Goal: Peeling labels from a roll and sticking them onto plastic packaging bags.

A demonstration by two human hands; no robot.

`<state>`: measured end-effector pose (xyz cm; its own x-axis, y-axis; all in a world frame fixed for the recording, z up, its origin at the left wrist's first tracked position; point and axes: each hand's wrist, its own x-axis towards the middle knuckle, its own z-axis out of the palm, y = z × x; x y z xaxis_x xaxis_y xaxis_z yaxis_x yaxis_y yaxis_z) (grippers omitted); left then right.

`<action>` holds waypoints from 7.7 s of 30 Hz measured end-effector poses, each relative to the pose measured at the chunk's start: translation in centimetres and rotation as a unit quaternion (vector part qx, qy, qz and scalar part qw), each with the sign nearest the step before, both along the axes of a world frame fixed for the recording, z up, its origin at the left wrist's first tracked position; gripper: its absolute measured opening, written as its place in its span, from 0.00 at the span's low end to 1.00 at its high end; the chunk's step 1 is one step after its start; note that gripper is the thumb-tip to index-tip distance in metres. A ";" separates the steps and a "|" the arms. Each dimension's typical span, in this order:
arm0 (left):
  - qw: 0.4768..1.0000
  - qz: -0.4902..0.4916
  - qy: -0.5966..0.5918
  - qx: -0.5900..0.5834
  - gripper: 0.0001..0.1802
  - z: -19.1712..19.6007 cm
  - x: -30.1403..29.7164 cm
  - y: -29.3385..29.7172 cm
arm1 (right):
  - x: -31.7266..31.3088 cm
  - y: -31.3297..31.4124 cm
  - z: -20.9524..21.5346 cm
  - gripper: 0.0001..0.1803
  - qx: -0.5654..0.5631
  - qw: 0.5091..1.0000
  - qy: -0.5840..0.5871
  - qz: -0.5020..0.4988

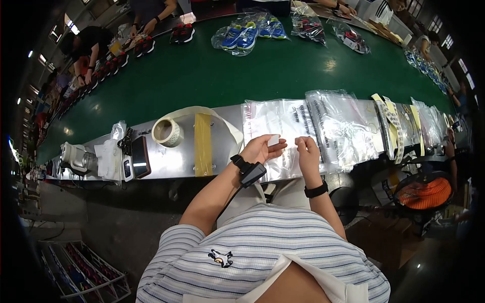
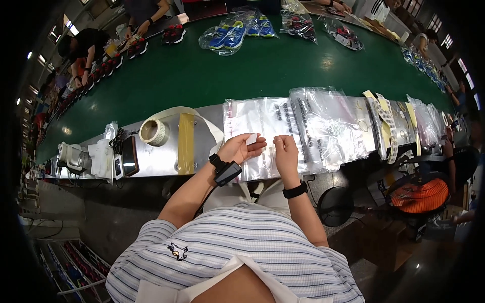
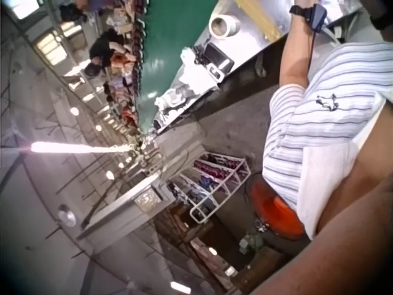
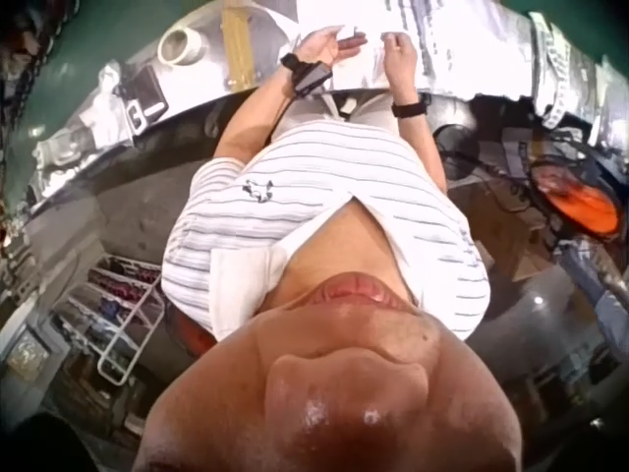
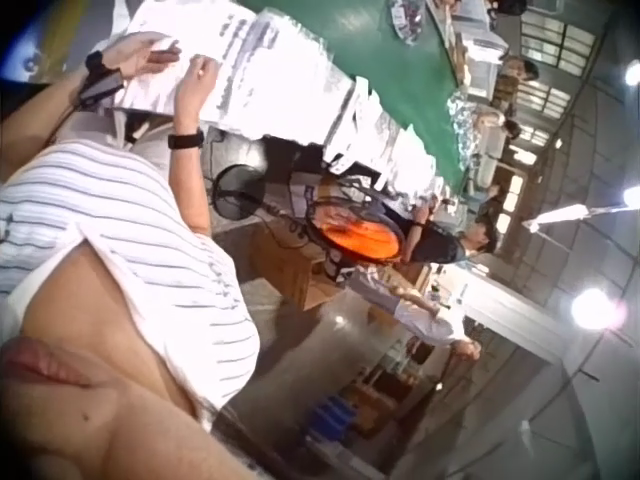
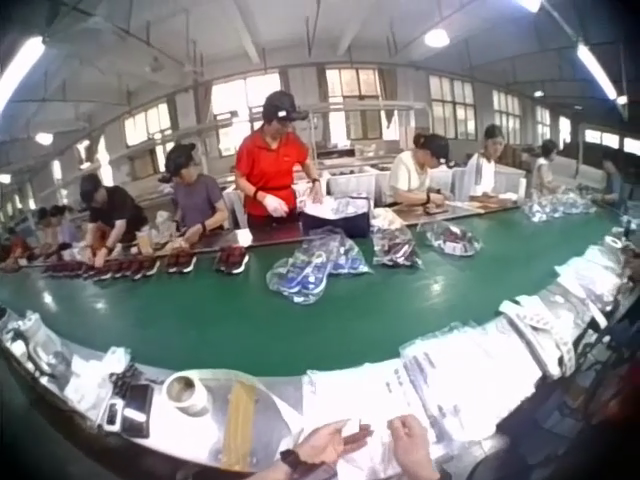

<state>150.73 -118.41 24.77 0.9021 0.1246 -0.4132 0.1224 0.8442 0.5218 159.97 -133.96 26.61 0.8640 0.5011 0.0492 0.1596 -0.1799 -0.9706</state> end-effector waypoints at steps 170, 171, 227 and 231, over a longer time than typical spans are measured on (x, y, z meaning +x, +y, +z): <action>0.803 0.149 0.191 0.544 0.13 -1.4 -13.1 2.9 | 8.8 -12.6 2.3 0.16 -0.240 0.823 -0.311 -0.412; 0.818 0.150 0.190 0.521 0.11 -1.0 -12.6 2.8 | 7.1 -10.9 2.7 0.13 -0.203 0.826 -0.381 -0.362; 0.536 -0.118 0.118 0.827 0.20 6.7 -9.8 -3.8 | -1.1 1.0 -0.4 0.05 -0.059 0.976 -0.207 0.030; 0.578 0.059 0.003 0.814 0.25 9.4 -9.0 -3.8 | -2.9 2.3 -0.5 0.05 -0.044 0.952 -0.249 0.172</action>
